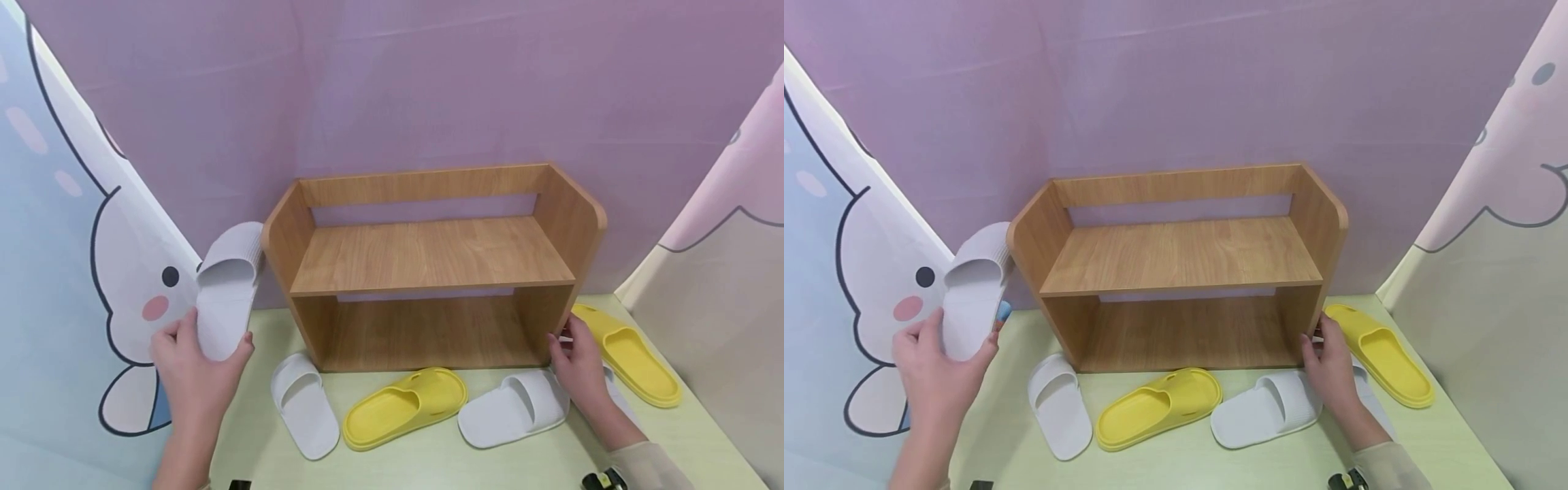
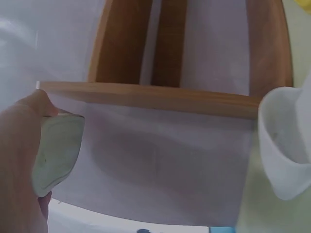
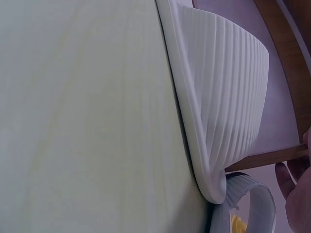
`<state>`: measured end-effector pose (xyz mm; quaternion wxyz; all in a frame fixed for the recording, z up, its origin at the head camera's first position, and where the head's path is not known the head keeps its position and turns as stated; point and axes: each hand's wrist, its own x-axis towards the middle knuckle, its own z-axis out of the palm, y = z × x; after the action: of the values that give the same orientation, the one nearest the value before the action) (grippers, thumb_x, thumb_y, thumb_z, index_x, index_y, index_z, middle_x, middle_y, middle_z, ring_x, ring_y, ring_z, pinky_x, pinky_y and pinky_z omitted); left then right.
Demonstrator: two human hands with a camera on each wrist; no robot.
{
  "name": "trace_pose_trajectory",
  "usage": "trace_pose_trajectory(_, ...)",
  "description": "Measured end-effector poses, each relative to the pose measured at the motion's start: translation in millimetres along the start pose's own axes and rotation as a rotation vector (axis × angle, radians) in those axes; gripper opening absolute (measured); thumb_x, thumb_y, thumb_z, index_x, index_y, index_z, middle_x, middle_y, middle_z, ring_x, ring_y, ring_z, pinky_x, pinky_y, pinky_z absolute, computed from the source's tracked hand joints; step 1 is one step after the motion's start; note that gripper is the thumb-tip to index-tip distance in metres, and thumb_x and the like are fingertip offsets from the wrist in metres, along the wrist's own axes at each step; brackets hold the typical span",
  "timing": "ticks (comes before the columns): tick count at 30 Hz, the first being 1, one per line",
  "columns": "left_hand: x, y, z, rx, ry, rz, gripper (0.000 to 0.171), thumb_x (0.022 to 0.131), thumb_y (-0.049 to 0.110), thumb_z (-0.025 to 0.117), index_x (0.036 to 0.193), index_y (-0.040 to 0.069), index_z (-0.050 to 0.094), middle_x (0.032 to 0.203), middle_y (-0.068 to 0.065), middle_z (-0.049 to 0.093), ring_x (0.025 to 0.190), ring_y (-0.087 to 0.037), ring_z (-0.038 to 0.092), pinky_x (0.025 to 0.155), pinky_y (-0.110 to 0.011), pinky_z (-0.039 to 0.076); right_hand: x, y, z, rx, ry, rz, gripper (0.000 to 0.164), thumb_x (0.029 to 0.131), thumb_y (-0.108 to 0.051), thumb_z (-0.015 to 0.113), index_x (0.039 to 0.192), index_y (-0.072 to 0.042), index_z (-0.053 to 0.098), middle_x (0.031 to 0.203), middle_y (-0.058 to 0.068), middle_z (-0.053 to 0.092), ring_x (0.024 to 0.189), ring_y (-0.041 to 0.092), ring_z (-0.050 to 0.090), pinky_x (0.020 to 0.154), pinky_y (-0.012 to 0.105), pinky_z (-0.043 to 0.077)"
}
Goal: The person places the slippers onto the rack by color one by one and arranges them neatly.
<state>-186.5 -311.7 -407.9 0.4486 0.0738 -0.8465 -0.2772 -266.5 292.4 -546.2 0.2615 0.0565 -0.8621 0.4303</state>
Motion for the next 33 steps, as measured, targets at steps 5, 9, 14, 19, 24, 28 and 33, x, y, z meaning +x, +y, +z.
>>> trace_pose_trajectory(5,5.1,10.6,-5.0,-0.008,0.044,0.008,0.089,0.075,0.027,0.09,0.152,-0.003,0.058,0.129,-0.035,0.046,0.122,-0.052,0.041,0.095,-0.064,0.041,0.3,2.1,0.4,0.003,0.009,-0.018,0.056,0.103,0.004,0.07,0.156,0.002,0.049,0.132,0.026,0.062,0.111,0.041,0.066,0.082,-0.001,0.045)
trace_pose_trajectory(9,7.3,17.0,-7.1,-0.028,0.065,0.012,0.09,0.075,0.027,0.091,0.153,-0.001,0.059,0.13,-0.034,0.045,0.124,-0.05,0.04,0.096,-0.064,0.041,-0.2,2.6,0.6,0.002,0.014,-0.029,0.057,0.103,0.004,0.07,0.156,0.002,0.049,0.131,0.026,0.062,0.11,0.041,0.066,0.083,-0.001,0.045)
trace_pose_trajectory(14,8.4,26.9,-10.4,-0.077,0.084,-0.006,0.092,0.075,0.021,0.093,0.158,0.004,0.057,0.136,-0.033,0.044,0.136,-0.044,0.039,0.101,-0.062,0.045,-0.5,1.2,0.3,0.007,0.018,-0.033,0.057,0.103,0.005,0.071,0.156,0.002,0.05,0.131,0.025,0.062,0.109,0.04,0.066,0.082,-0.001,0.045)
trace_pose_trajectory(19,10.2,37.2,-13.9,-0.138,0.111,-0.023,0.093,0.075,0.017,0.094,0.16,0.008,0.058,0.138,-0.029,0.044,0.144,-0.035,0.038,0.106,-0.059,0.047,-0.8,-0.3,0.3,0.009,0.017,-0.028,0.058,0.103,0.004,0.072,0.156,0.001,0.05,0.132,0.024,0.062,0.11,0.04,0.066,0.082,-0.001,0.045)
trace_pose_trajectory(24,11.4,44.2,-15.3,-0.169,0.13,-0.007,0.092,0.074,0.018,0.093,0.158,0.008,0.059,0.133,0.013,0.042,0.147,-0.025,0.038,0.11,-0.05,0.047,-1.4,-1.0,-0.2,0.013,0.015,-0.028,0.058,0.103,0.004,0.071,0.157,0.001,0.049,0.132,0.025,0.062,0.111,0.04,0.065,0.083,-0.001,0.045)
trace_pose_trajectory(28,12.1,49.4,-17.5,-0.175,0.147,0.006,0.092,0.073,0.018,0.093,0.158,0.01,0.06,0.133,0.028,0.031,0.144,-0.02,0.04,0.108,-0.033,0.045,-1.5,-1.0,-0.4,0.008,0.011,-0.028,0.058,0.104,0.005,0.07,0.158,0.001,0.048,0.133,0.025,0.061,0.112,0.04,0.065,0.084,-0.001,0.045)
trace_pose_trajectory(33,13.2,57.0,-20.9,-0.184,0.167,-0.002,0.093,0.072,0.016,0.094,0.159,0.015,0.061,0.134,0.028,0.033,0.139,-0.015,0.043,0.103,-0.019,0.041,-0.6,-2.3,-0.7,0.004,0.006,-0.027,0.059,0.104,0.004,0.069,0.158,0.0,0.048,0.135,0.025,0.061,0.114,0.039,0.065,0.084,-0.001,0.044)
